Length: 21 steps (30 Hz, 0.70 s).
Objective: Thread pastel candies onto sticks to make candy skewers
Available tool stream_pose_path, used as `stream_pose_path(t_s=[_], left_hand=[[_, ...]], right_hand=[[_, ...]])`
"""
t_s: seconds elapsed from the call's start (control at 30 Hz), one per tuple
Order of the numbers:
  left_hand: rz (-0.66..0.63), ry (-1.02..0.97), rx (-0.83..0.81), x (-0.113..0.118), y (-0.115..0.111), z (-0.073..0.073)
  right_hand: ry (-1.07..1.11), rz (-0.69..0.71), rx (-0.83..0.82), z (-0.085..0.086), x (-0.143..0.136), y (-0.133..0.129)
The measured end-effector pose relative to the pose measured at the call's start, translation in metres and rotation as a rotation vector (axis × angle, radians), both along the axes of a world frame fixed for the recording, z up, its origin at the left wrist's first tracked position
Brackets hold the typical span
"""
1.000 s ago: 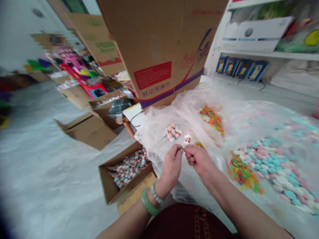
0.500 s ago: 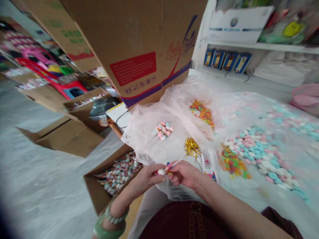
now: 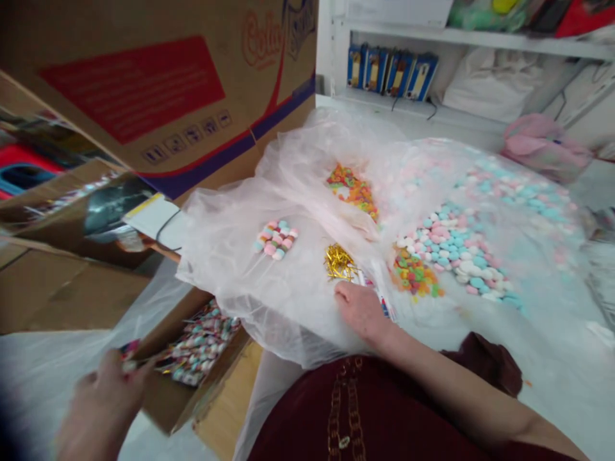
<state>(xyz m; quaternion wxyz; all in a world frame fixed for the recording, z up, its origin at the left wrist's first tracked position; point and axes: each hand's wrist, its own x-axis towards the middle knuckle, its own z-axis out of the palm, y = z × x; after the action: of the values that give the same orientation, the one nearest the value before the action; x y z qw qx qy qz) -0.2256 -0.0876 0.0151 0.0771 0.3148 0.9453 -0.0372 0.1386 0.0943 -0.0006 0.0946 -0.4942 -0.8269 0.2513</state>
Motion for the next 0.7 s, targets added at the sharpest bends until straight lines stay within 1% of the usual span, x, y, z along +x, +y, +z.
stream_pose_path(t_s=[0.07, 0.13, 0.2, 0.23, 0.27, 0.3, 0.37, 0.43, 0.5, 0.57, 0.6, 0.67, 0.7], left_hand=[[-0.032, 0.156, 0.156, 0.014, 0.009, -0.003], [-0.135, 0.157, 0.409, 0.040, 0.029, -0.004], [-0.264, 0.049, 0.653, 0.074, 0.056, -0.002], [-0.342, -0.028, 0.734, 0.093, 0.070, -0.001], [-0.406, -0.136, 0.782, 0.111, 0.083, 0.001], [-0.440, -0.264, 0.819, 0.129, 0.095, 0.003], [-0.461, -0.611, 0.807, 0.162, 0.113, 0.005], [-0.398, -0.981, 0.663, 0.190, 0.123, 0.005], [-0.336, -1.257, 0.474, 0.213, 0.128, 0.002], [-0.350, -1.405, 0.331, 0.231, 0.129, -0.002], [-0.380, -1.451, 0.300, 0.239, 0.130, -0.003], [-0.428, -1.553, 0.311, 0.252, 0.132, -0.006], [-0.419, -1.611, 0.361, 0.257, 0.133, -0.007]], right_hand=[[-0.164, -0.140, 0.140, -0.007, 0.030, 0.000], [-0.284, -0.215, 0.226, -0.013, 0.052, -0.004], [-0.324, -0.249, 0.242, -0.018, 0.064, -0.008], [-0.320, -0.261, 0.226, -0.021, 0.067, -0.008], [-0.304, -0.270, 0.200, -0.022, 0.069, -0.007], [-0.282, -0.275, 0.166, -0.023, 0.071, -0.005], [-0.233, -0.265, 0.095, -0.024, 0.076, 0.000], [-0.173, -0.242, 0.071, -0.023, 0.083, 0.002], [-0.099, -0.220, 0.126, -0.020, 0.090, -0.001], [-0.002, -0.201, 0.221, -0.013, 0.093, -0.010], [0.047, -0.184, 0.264, -0.009, 0.091, -0.015], [0.120, -0.112, 0.333, 0.000, 0.081, -0.025], [0.137, -0.062, 0.364, 0.005, 0.074, -0.029]])
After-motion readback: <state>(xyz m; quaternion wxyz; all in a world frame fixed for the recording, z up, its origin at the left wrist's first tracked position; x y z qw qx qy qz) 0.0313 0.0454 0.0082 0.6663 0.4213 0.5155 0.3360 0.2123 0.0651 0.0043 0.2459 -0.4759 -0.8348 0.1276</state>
